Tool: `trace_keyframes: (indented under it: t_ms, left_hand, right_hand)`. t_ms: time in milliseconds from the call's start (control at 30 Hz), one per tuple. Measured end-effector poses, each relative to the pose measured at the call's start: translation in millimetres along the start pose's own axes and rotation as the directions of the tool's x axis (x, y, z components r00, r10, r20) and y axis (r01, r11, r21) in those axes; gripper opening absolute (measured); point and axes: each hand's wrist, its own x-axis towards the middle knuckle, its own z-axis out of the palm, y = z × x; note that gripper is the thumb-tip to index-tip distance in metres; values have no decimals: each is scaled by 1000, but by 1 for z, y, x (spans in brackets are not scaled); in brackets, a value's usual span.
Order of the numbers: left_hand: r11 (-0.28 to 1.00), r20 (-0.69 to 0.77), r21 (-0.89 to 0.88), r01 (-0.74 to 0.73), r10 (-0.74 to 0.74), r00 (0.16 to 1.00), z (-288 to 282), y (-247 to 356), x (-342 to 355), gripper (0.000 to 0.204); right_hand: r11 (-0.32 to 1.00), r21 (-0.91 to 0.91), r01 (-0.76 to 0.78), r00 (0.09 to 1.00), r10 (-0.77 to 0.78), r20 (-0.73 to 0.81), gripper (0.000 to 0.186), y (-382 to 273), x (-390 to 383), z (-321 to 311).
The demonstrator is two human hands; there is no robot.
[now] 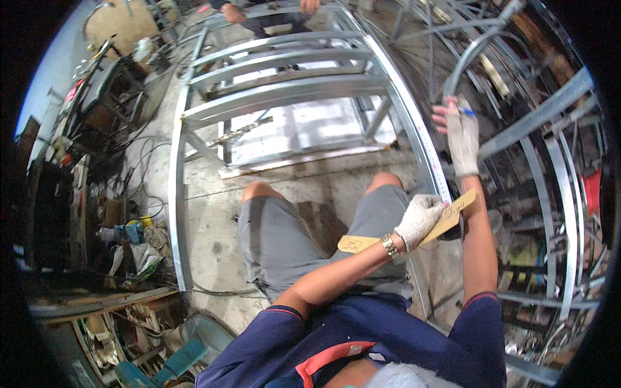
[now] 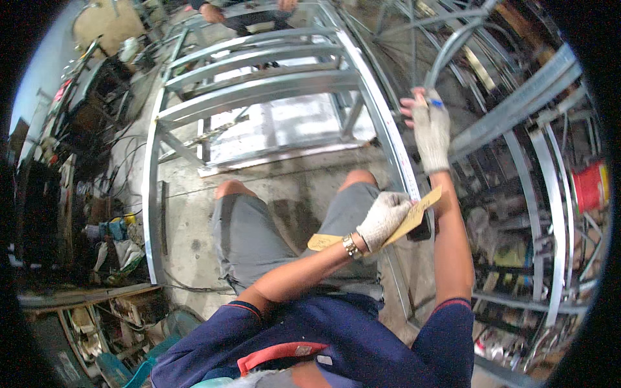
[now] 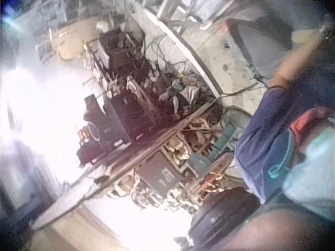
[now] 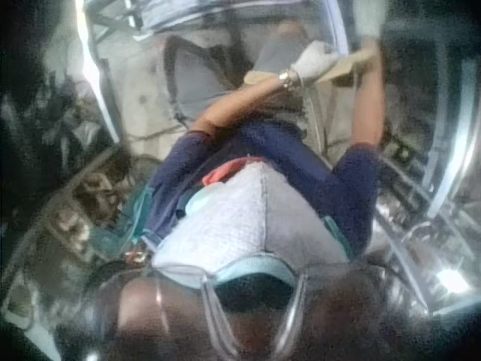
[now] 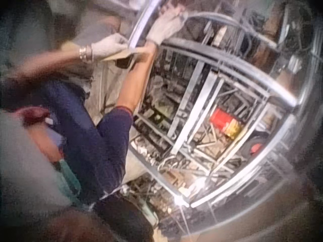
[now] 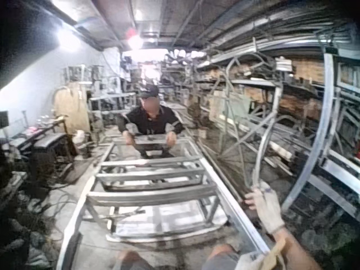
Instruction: The person measures and marks a metal frame using a tape measure and a marker. They record measurements on a small piece of cardboard and then mark the frame at specific points.
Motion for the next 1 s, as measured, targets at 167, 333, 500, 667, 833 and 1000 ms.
trace_keyframes:
  t_ms: [167,333,500,667,833,1000]
  left_hand:
    - [998,-63,57,-6,9,998,-37,11,-6,32]
    - [881,-183,472,-21,122,976,-98,39,-39,36]
    - [853,-360,516,80,131,924,-146,82,-131,27]
    - [845,-678,401,353,14,735,-172,137,-239,18]
    - [785,-830,424,451,139,540,-161,194,-334,15]
    - [368,-855,504,781,85,511,-167,228,-385,18]
  right_hand:
    - [984,-155,86,996,-82,35,35,9,-25,0]
    - [882,-411,230,971,-182,152,31,18,-51,11]
    - [831,-437,344,934,-254,252,25,21,-69,25]
    - [861,-482,159,958,-18,285,24,17,-68,21]
    - [889,-402,221,952,-107,286,23,22,-69,22]
    - [884,-354,304,936,-208,285,24,26,-67,27]
